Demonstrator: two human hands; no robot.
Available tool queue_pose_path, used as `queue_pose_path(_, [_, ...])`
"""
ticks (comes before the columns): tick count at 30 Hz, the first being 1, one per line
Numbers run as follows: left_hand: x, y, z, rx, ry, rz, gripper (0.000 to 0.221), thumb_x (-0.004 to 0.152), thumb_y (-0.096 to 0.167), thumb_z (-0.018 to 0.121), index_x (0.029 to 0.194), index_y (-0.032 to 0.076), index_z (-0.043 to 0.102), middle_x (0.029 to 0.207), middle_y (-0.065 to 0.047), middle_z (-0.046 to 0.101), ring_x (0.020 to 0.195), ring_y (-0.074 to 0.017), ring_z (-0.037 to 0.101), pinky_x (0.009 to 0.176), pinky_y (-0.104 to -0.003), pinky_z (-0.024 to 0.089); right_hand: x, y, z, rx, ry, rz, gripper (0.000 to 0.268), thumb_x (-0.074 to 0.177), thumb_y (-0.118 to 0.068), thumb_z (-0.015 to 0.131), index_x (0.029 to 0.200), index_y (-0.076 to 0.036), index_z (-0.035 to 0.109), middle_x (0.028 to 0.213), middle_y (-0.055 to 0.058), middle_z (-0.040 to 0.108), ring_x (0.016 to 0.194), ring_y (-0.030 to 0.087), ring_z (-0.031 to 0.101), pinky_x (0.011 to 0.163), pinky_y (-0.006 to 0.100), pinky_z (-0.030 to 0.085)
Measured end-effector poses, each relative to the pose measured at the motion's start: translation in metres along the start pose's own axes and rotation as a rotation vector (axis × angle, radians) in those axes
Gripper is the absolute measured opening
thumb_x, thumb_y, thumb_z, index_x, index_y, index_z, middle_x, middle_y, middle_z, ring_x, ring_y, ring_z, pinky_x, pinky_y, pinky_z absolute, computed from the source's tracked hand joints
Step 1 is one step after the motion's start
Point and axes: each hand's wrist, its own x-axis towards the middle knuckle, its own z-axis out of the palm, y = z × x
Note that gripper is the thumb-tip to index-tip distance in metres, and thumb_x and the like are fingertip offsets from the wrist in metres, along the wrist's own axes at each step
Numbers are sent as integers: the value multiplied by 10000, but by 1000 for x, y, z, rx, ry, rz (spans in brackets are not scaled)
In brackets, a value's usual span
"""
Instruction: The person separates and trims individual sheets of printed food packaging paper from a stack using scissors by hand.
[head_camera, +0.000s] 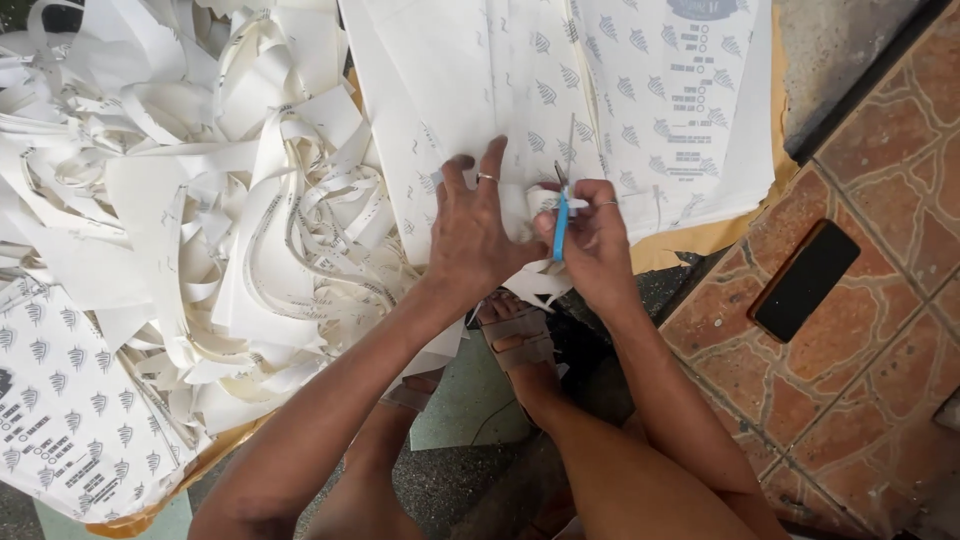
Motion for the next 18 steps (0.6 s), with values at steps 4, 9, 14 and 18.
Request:
queue_pose_path(4, [4, -12, 26, 20, 52, 76, 1055, 668, 203, 889, 1565, 83, 347, 1293, -283, 402, 1092, -570, 572, 849, -684, 573, -8, -14, 19, 169, -29, 33, 386, 969, -205, 739, 1200, -66, 464, 1106, 77, 585, 998, 180, 657, 854, 309, 595])
queue_pose_path(9, [13, -44, 45, -121, 126, 294, 431, 700, -57, 841, 1107, -49, 698, 1110, -217, 542, 869, -502, 705, 799, -506, 632, -13, -42, 3, -271, -223, -148, 529, 872, -105, 846, 1217, 13, 462, 1184, 269, 662, 1076, 375, 664, 939, 529, 535])
queue_pose_path(14, [16, -35, 18, -288, 123, 213, 213, 755, -25, 820, 940, 66, 767, 957, -134, 634, 827, -408, 735, 736, -443, 620, -24, -76, -60, -445, -2, -158, 486, 884, -170, 839, 1250, -27, 554, 1299, 218, 678, 1212, 451, 642, 928, 538, 464])
queue_pose_path(18, [11, -9, -4, -333, 30, 154, 187, 800, 57, 794, 977, 96, 749, 1016, -38, 656, 869, -213, 683, 772, -328, 558, -53, -24, -151, -909, 450, -99, 380, 897, -315, 905, 1149, -69, 763, 1123, 116, 602, 1080, 276, 457, 817, 441, 486])
